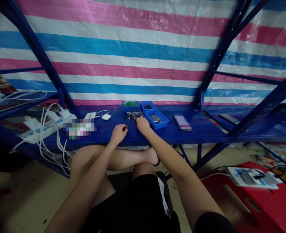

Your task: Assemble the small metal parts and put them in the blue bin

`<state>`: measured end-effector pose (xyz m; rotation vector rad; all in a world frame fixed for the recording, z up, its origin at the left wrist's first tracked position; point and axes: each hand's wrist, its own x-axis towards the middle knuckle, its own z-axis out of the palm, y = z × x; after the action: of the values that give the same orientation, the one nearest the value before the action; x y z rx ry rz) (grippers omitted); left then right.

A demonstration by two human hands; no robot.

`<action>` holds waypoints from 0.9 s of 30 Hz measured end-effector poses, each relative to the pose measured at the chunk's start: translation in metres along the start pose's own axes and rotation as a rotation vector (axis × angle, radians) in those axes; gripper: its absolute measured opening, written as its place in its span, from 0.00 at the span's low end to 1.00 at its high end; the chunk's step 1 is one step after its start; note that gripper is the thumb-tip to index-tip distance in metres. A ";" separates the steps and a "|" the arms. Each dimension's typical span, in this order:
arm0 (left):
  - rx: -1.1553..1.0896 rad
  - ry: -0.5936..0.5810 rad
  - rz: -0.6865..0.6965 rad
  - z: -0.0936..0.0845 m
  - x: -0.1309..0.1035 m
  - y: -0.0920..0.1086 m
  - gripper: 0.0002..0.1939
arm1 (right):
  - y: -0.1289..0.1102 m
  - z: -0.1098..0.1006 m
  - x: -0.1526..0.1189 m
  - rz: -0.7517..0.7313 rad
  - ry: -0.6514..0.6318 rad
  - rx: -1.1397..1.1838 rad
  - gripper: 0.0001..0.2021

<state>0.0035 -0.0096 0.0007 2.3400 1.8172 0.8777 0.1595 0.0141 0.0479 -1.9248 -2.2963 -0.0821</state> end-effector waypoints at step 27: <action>-0.062 -0.025 0.044 -0.002 -0.001 0.003 0.12 | -0.004 0.034 -0.026 -0.209 0.215 0.677 0.10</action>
<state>0.0044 -0.0124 0.0031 2.3504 1.7104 0.8927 0.1578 -0.0071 0.0108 -1.2709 -2.0120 0.3943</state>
